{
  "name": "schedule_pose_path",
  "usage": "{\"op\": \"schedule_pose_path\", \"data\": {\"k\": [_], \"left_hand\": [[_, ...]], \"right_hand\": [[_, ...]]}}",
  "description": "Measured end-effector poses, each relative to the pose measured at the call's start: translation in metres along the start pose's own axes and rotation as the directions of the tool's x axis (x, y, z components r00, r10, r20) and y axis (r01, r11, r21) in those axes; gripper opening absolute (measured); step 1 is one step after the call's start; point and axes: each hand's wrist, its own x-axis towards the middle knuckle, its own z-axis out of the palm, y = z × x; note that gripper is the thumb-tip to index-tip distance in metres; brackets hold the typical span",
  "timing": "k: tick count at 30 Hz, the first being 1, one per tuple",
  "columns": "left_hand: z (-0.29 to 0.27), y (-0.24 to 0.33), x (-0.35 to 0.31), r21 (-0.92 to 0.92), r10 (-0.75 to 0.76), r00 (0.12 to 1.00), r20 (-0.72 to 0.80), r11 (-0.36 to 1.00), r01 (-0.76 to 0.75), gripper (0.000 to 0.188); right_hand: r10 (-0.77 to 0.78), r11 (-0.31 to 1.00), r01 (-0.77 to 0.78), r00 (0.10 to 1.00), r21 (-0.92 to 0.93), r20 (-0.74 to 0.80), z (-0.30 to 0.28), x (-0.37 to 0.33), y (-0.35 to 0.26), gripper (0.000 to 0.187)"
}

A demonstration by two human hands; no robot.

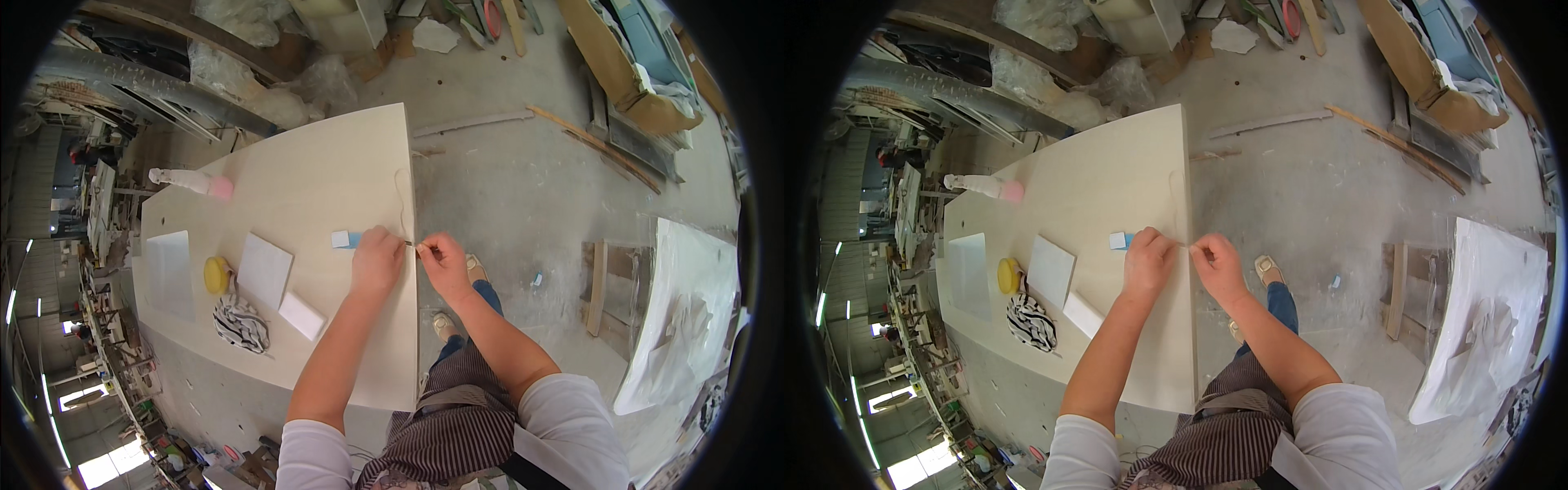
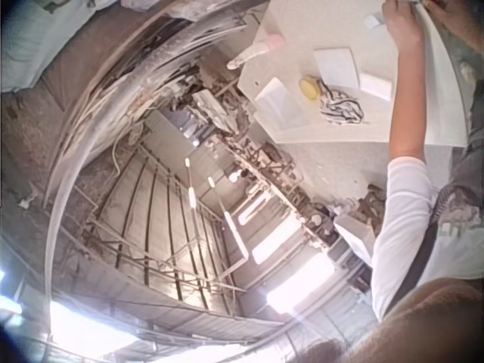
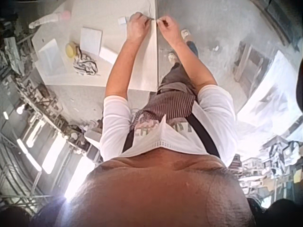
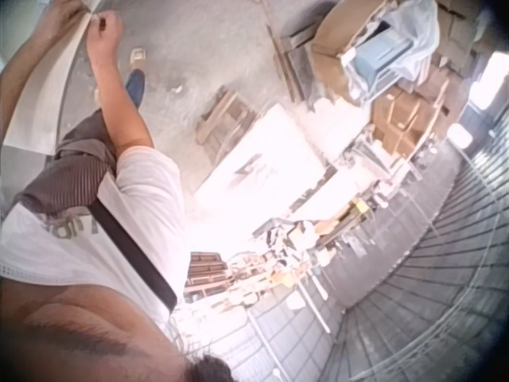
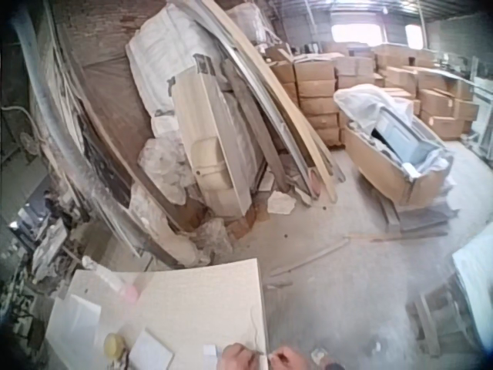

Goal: The person uses a small blade to peel off a thin protective film from the edges of large white panels in a workshop. The person moves between workstations and continues removing the film from multiple panel edges.

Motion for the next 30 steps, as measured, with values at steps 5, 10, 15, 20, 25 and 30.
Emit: {"op": "schedule_pose_path", "data": {"k": [5, 10, 15, 20, 25, 30], "left_hand": [[-0.004, 0.005, -0.022, 0.003, 0.001, 1.000, 0.005, 1.000, -0.001, 0.008], [-0.010, 0.012, -0.040, -0.009, 0.006, 1.000, -0.003, 1.000, -0.006, 0.008], [-0.013, 0.017, -0.057, -0.016, 0.004, 1.000, 0.009, 1.000, -0.003, 0.008], [-0.017, 0.022, -0.077, -0.024, -0.009, 0.999, 0.040, 1.000, 0.010, 0.008], [-0.021, 0.025, -0.100, -0.013, -0.008, 0.997, 0.072, 1.000, 0.009, 0.009], [-0.027, 0.033, -0.122, -0.038, -0.005, 0.997, 0.078, 0.999, 0.008, 0.010]], "right_hand": [[-0.001, 1.000, 0.000, 1.000, -0.017, -0.005, 0.000, -0.023, -0.001, 0.006], [-0.001, 1.000, 0.001, 1.000, -0.012, 0.008, 0.001, -0.043, -0.002, 0.006], [-0.024, 0.999, 0.025, 1.000, -0.039, 0.011, 0.000, -0.061, -0.005, 0.007], [-0.024, 0.999, 0.025, 1.000, -0.046, 0.013, -0.001, -0.082, -0.007, 0.007], [-0.033, 0.999, 0.034, 0.998, -0.023, 0.047, -0.002, -0.105, -0.013, 0.006], [-0.005, 0.999, 0.009, 0.997, -0.044, 0.075, -0.005, -0.131, -0.011, 0.006]]}}
